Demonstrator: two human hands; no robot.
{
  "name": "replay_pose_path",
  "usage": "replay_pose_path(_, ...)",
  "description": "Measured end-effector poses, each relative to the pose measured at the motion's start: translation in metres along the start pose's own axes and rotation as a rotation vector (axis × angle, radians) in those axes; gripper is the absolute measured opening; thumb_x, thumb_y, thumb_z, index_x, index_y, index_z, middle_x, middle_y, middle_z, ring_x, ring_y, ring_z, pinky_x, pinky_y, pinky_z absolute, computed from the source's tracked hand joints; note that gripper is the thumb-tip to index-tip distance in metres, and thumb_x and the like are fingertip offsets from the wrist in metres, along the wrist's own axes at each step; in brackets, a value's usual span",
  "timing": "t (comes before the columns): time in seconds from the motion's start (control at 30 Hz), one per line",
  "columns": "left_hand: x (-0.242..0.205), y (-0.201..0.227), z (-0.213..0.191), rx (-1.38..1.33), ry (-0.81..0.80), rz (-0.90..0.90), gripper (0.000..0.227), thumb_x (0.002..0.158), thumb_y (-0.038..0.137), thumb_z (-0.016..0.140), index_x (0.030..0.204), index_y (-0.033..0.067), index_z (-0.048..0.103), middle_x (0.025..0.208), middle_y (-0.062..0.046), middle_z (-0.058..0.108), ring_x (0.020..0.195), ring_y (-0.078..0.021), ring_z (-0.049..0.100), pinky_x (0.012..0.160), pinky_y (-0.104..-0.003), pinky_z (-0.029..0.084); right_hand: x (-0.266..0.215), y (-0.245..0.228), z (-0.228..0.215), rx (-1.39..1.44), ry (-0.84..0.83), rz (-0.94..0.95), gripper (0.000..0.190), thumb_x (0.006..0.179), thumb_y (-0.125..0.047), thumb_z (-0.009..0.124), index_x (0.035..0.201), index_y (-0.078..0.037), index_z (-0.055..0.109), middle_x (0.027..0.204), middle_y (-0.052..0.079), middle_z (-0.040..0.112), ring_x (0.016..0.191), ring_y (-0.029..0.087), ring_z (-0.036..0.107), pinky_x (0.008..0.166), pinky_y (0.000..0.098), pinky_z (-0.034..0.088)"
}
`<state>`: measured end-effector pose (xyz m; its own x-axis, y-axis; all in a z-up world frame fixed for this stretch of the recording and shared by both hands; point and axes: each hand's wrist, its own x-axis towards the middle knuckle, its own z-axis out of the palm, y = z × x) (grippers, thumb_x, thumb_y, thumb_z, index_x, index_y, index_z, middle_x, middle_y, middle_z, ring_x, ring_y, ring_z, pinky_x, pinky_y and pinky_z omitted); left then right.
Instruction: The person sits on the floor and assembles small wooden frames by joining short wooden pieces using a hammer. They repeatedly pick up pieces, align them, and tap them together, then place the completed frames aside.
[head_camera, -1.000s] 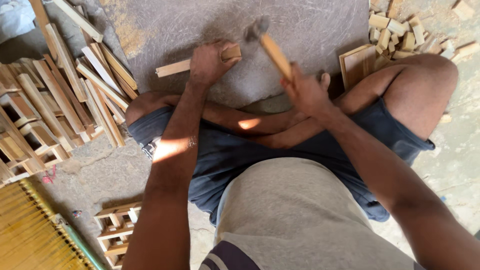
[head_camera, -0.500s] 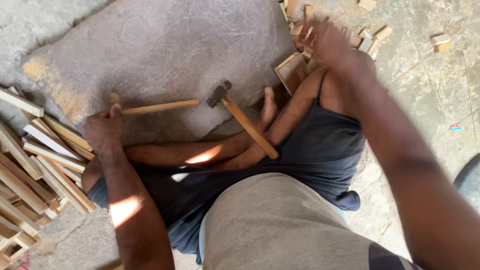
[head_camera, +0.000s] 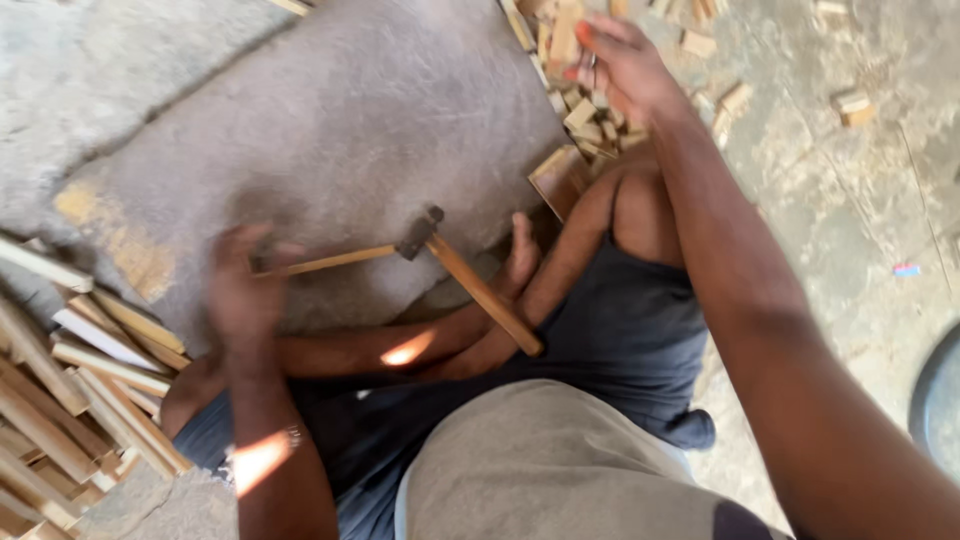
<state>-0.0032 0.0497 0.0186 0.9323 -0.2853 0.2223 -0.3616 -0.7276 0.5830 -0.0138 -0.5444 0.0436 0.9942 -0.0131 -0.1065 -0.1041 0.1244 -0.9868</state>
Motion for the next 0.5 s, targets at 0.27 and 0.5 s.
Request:
replay_pose_path(0.27,0.011,0.017,0.027,-0.388,-0.294,0.032,0.015,0.115,0.025,0.061,0.121,0.0130,0.068,0.128,-0.009,0.072,0.116,-0.0279,0.068,0.108,-0.041,0.051,-0.065,-0.032,0.173,0.701,-0.133,0.201,0.039,0.117,-0.019,0.047,0.150,0.001,0.052,0.114,0.010,0.066,0.095,0.016,0.062,0.081,0.0278,0.052)
replay_pose_path(0.5,0.006,-0.019,-0.022,-1.212,0.492,-0.289,0.064,0.109,0.056,0.050,0.161,0.0221,0.034,0.100,0.000,0.051,0.084,-0.0098,0.048,0.073,-0.026,0.043,-0.064,-0.007,0.264,0.510,-0.052,0.368,0.037,0.113,-0.016,0.057,0.145,0.001,0.058,0.114,0.005,0.060,0.092,0.011,0.058,0.080,0.0254,0.051)
